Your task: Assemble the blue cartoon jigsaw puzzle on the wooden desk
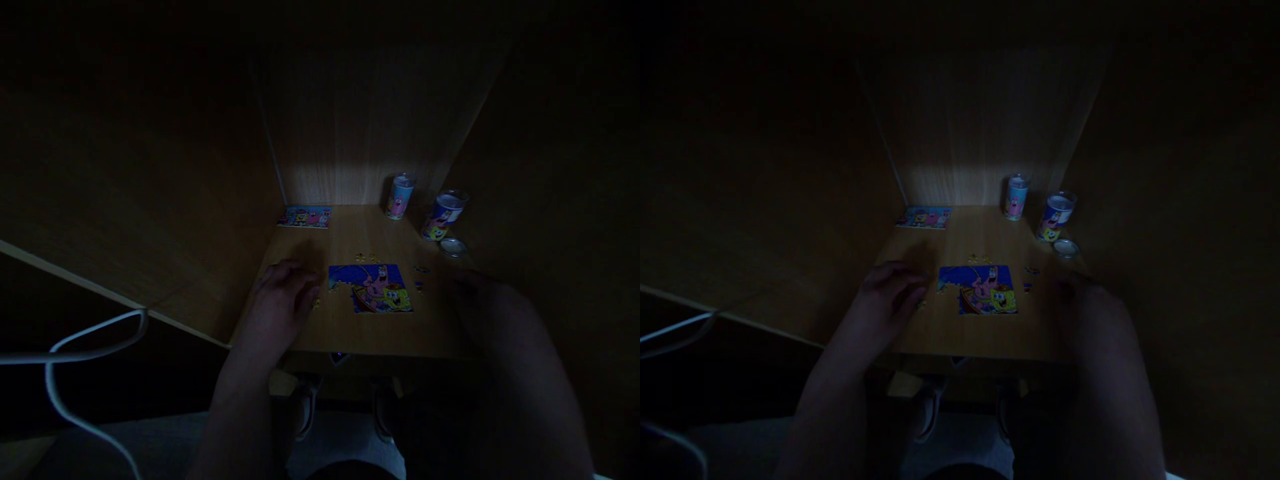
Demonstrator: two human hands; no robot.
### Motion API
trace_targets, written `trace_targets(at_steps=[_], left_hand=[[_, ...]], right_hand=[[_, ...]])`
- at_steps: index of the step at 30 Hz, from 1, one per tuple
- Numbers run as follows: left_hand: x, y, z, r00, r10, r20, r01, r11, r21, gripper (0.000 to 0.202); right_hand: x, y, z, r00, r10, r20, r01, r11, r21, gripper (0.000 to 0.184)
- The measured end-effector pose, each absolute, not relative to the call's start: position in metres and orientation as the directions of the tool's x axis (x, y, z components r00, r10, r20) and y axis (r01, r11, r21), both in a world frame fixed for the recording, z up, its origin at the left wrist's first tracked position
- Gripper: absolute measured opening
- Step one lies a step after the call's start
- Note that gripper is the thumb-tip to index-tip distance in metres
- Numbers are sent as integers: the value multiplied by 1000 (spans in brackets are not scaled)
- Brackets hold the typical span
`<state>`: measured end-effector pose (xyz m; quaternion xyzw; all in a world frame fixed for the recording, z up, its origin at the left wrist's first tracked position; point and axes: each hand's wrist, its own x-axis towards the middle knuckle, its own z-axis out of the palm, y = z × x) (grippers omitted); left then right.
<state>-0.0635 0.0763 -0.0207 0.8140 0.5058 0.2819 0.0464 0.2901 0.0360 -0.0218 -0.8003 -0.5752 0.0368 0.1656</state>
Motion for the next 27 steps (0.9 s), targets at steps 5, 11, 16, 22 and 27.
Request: trace_targets(at_steps=[5, 11, 16, 22, 27], left_hand=[[-66, 77, -22, 357, 853, 380, 790, -493, 364, 9], [-72, 81, -23, 337, 875, 347, 828, -451, 334, 10], [-72, 83, -23, 301, 890, 342, 861, -408, 304, 17], [-71, 83, -27, 301, 890, 343, 871, -403, 282, 22], [-73, 84, -27, 310, 884, 350, 859, -418, 297, 18]], right_hand=[[278, 38, -19, 190, 979, 71, 925, -155, -346, 40], [274, 42, -23, 53, 989, 138, 938, -2, -346, 35], [274, 39, -22, 84, 989, 121, 932, -35, -361, 31], [272, 39, -20, 116, 990, 78, 927, -80, -366, 28], [271, 42, -23, 159, 983, 94, 908, -108, -405, 30]])
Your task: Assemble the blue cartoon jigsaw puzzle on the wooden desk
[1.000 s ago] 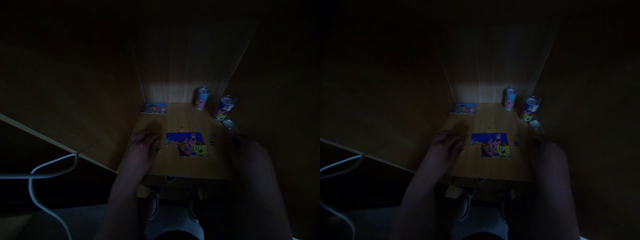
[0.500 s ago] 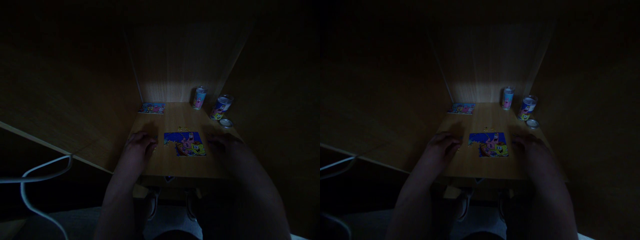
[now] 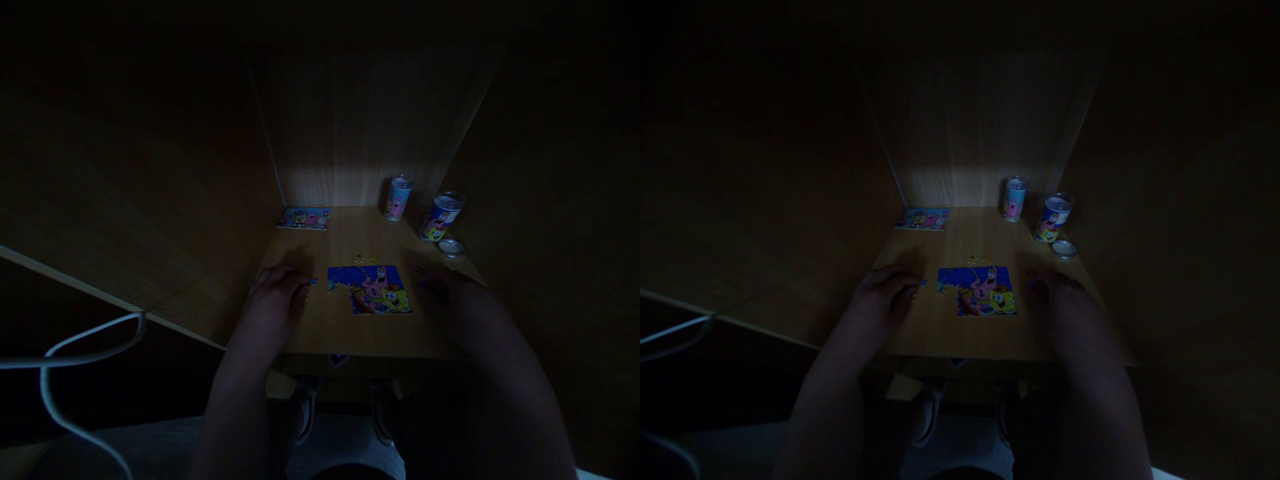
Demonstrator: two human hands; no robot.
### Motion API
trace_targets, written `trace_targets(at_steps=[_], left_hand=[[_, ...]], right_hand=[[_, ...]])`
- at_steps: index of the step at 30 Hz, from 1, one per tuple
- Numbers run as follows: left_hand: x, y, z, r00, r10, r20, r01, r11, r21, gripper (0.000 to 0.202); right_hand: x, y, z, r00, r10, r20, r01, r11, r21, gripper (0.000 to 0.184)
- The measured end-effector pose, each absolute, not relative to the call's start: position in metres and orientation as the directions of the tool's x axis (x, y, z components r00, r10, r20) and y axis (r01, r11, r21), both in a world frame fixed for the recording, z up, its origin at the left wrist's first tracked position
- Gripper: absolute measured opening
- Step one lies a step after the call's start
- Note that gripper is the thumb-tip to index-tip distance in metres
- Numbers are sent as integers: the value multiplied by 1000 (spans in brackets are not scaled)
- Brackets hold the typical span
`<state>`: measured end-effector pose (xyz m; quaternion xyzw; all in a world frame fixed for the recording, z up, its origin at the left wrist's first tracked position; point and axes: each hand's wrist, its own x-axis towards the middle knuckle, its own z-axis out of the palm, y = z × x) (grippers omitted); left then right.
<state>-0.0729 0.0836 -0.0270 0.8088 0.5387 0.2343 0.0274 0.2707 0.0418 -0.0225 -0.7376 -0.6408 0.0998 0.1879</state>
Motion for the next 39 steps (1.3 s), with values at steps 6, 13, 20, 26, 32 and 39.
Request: trace_targets(at_steps=[6, 13, 20, 26, 32, 39], left_hand=[[-74, 86, -31, 323, 866, 382, 841, -448, 305, 16], [-72, 85, -32, 342, 831, 439, 807, -499, 316, 19], [-67, 82, -27, 312, 830, 462, 814, -484, 320, 18], [-72, 85, -32, 280, 831, 480, 829, -461, 316, 13], [-67, 84, -30, 315, 827, 466, 816, -486, 311, 16], [-36, 72, -22, 429, 777, 460, 730, -598, 331, 20]], right_hand=[[260, 49, -23, 168, 962, 215, 954, -103, -282, 34], [218, 68, -30, -99, 912, 399, 935, 223, -277, 40], [206, 74, -47, -142, 933, 332, 928, 242, -284, 49], [208, 76, -47, -131, 936, 328, 926, 233, -297, 48], [206, 75, -45, -129, 938, 322, 920, 234, -313, 44], [204, 74, -44, -149, 928, 342, 918, 258, -301, 44]])
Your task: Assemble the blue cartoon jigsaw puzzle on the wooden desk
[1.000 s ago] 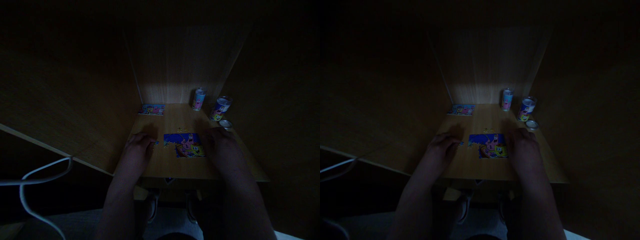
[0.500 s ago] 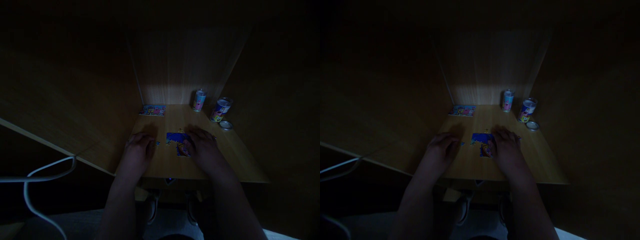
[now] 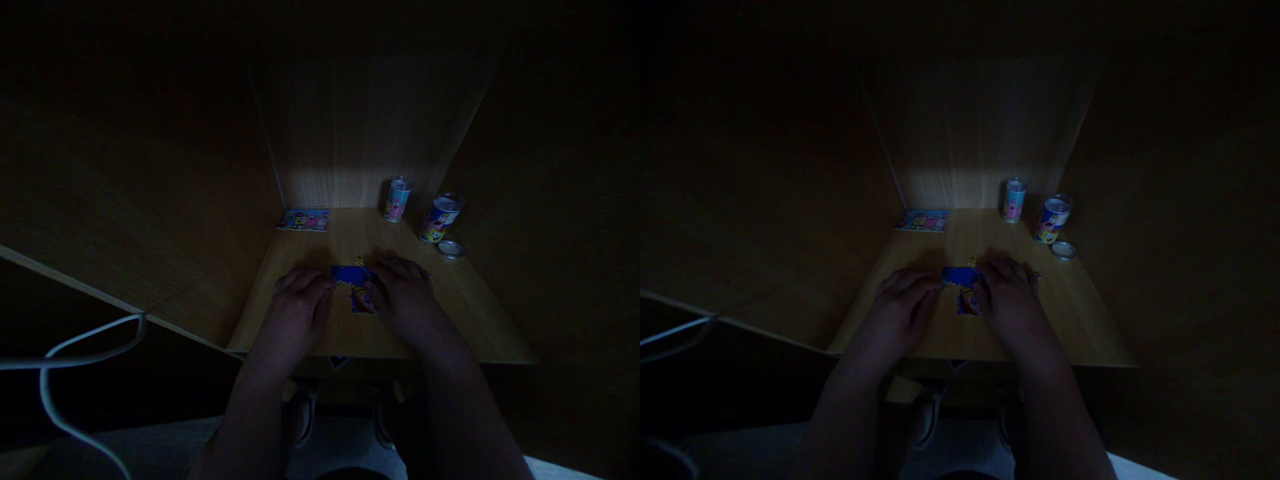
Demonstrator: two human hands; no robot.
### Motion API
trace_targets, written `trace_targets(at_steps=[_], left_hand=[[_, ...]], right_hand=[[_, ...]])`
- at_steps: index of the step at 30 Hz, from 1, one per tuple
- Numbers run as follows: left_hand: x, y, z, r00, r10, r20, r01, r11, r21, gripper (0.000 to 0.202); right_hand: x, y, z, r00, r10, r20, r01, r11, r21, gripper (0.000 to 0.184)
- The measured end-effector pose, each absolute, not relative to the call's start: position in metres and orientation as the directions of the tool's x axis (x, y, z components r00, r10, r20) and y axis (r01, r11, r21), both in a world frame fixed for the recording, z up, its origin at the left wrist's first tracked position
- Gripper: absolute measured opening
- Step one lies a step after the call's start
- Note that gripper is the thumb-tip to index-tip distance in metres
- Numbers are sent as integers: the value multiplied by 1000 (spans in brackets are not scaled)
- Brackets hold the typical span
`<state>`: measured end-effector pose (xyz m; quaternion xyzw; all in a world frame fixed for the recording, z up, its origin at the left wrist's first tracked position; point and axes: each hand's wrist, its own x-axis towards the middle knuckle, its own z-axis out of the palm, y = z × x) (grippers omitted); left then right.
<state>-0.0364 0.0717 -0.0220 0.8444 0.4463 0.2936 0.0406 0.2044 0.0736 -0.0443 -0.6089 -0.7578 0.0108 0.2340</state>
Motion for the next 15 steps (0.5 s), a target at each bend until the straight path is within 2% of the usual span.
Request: trace_targets(at_steps=[5, 10, 15], left_hand=[[-12, 61, -25, 576, 728, 372, 650, -684, 332, 34], [-8, 58, -25, 578, 752, 317, 675, -659, 332, 37], [-8, 58, -22, 562, 757, 332, 670, -652, 355, 34]], right_hand=[[206, 76, -49, -136, 930, 341, 920, 246, -305, 45], [209, 77, -43, -130, 939, 318, 932, 225, -285, 43], [218, 87, -17, -129, 981, 145, 978, 150, -144, 38]])
